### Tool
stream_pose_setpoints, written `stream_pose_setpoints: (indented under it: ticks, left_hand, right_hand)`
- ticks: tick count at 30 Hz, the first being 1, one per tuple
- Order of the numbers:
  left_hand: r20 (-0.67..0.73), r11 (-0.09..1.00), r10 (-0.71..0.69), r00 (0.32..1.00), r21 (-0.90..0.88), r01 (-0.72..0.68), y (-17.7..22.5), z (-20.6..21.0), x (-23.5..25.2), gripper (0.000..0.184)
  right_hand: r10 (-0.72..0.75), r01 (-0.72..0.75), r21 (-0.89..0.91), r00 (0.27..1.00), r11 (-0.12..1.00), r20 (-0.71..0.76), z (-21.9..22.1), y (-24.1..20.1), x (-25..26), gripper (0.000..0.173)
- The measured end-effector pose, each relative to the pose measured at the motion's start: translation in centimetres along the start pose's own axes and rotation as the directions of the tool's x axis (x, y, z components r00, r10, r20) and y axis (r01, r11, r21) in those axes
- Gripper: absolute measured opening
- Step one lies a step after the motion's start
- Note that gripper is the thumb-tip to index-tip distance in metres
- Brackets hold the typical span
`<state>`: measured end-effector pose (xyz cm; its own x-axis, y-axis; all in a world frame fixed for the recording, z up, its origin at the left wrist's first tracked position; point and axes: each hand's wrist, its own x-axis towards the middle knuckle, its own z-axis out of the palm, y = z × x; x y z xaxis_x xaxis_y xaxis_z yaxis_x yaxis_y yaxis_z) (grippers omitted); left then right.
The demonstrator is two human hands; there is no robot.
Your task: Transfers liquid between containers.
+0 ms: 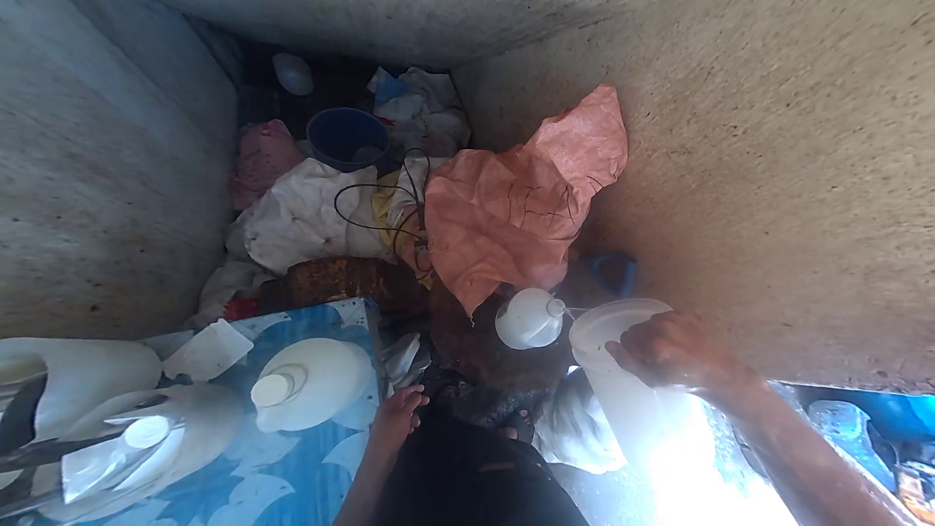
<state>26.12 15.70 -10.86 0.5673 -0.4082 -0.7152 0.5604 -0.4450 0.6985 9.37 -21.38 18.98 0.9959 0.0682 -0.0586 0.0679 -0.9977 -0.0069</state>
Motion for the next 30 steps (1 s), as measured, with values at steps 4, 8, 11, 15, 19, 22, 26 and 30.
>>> stream_pose_setpoints:
  ticks: [4, 8, 11, 15, 19, 22, 26, 30]
  left_hand:
    - [0.000, 1.000, -0.004, 1.000, -0.006, 0.004, -0.06, 0.08, 0.12, 0.027]
    - [0.002, 1.000, -0.006, 1.000, -0.005, 0.006, 0.10, 0.12, 0.04, 0.027]
    - [0.004, 1.000, -0.009, 1.000, -0.009, 0.009, 0.07, 0.18, -0.01, 0.027]
    - [0.002, 1.000, -0.005, 1.000, -0.009, 0.005, 0.01, 0.30, 0.15, 0.027]
    - [0.013, 1.000, 0.006, 1.000, -0.011, -0.005, 0.06, 0.29, 0.15, 0.028]
    - [0.007, 1.000, -0.002, 1.000, 0.002, 0.002, 0.38, 0.37, 0.15, 0.028]
    - [0.010, 1.000, -0.006, 1.000, 0.020, 0.006, 0.40, 0.34, 0.22, 0.029]
    - [0.008, 1.000, -0.015, 1.000, 0.009, 0.015, 0.29, 0.38, 0.33, 0.028]
  right_hand:
    - [-0.001, 0.001, 0.000, 1.000, 1.000, -0.001, 0.01, 0.03, 0.01, 0.056]
    - [-0.002, 0.002, 0.000, 1.000, 1.000, 0.001, -0.09, 0.00, 0.07, 0.056]
    - [-0.003, 0.003, -0.004, 1.000, 1.000, -0.002, -0.07, 0.04, 0.07, 0.056]
    - [0.004, -0.004, -0.005, 1.000, 1.000, 0.006, -0.17, 0.03, 0.14, 0.056]
    - [0.010, -0.010, -0.005, 1.000, 1.000, 0.013, -0.25, 0.05, 0.22, 0.056]
    - [0.005, -0.005, -0.003, 1.000, 1.000, 0.005, -0.30, 0.12, 0.26, 0.055]
    - [0.007, -0.007, 0.005, 1.000, 1.000, 0.008, -0.22, 0.20, 0.28, 0.056]
    - [0.006, -0.006, 0.003, 1.000, 1.000, 0.003, -0.10, 0.27, 0.34, 0.056]
